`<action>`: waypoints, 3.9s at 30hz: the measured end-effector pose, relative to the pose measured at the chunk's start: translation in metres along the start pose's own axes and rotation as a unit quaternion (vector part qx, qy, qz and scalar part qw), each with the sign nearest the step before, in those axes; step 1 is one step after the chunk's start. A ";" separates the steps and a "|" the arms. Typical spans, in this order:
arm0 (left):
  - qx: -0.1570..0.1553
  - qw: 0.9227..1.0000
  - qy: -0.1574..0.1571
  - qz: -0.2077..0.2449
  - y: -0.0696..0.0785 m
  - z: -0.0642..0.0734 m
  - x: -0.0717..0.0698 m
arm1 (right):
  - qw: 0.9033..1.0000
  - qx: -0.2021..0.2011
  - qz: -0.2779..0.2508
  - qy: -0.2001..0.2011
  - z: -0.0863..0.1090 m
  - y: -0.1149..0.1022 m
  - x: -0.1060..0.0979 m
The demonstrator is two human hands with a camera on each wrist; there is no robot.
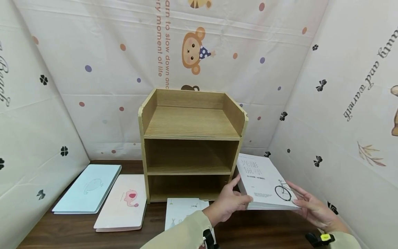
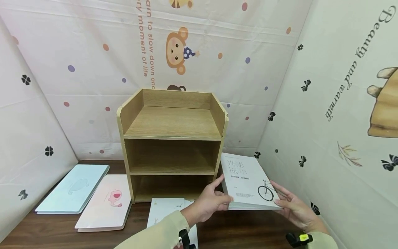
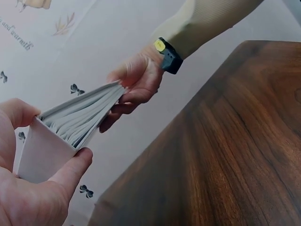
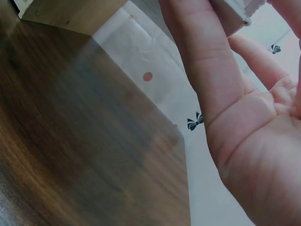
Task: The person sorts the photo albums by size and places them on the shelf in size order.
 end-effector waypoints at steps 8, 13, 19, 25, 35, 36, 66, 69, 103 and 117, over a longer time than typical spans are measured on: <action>0.003 1.000 0.001 0.005 0.012 0.003 0.004 | 1.000 -0.009 0.020 -0.004 -0.001 -0.013 0.004; 0.006 1.000 0.000 0.003 0.021 0.005 0.007 | 1.000 -0.014 0.019 -0.014 -0.003 -0.020 0.008; 0.009 1.000 0.009 -0.002 0.031 0.007 0.011 | 1.000 -0.007 0.008 -0.030 -0.006 -0.029 0.013; 0.010 1.000 0.019 -0.003 0.039 0.009 0.016 | 0.999 -0.009 0.021 -0.024 -0.007 -0.037 0.015; 0.015 0.999 0.029 -0.005 0.052 0.013 0.023 | 0.999 -0.019 0.030 -0.026 -0.009 -0.052 0.018; 0.016 0.999 0.029 -0.004 0.053 0.013 0.024 | 0.999 -0.019 0.029 -0.028 -0.009 -0.053 0.018; 0.018 0.999 0.036 -0.026 0.089 0.012 0.030 | 0.997 -0.052 0.040 -0.035 -0.019 -0.086 0.033; 0.023 0.999 0.034 -0.027 0.091 0.012 0.031 | 0.997 -0.057 0.041 -0.031 -0.020 -0.089 0.034; 0.042 0.999 0.023 0.008 0.123 0.011 0.042 | 0.994 -0.088 0.018 -0.060 -0.032 -0.122 0.049; 0.049 0.999 0.018 0.011 0.140 0.009 0.046 | 0.992 -0.089 -0.015 -0.091 -0.040 -0.138 0.057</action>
Point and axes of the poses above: each hand's wrist, its own z-axis away from the middle knuckle, its own x-axis out of the palm, y = z × x, the point moved 3 cm from there along -z, towards the middle knuckle, and after that the axes turned 11 degrees about y, right-handed, at the moved point
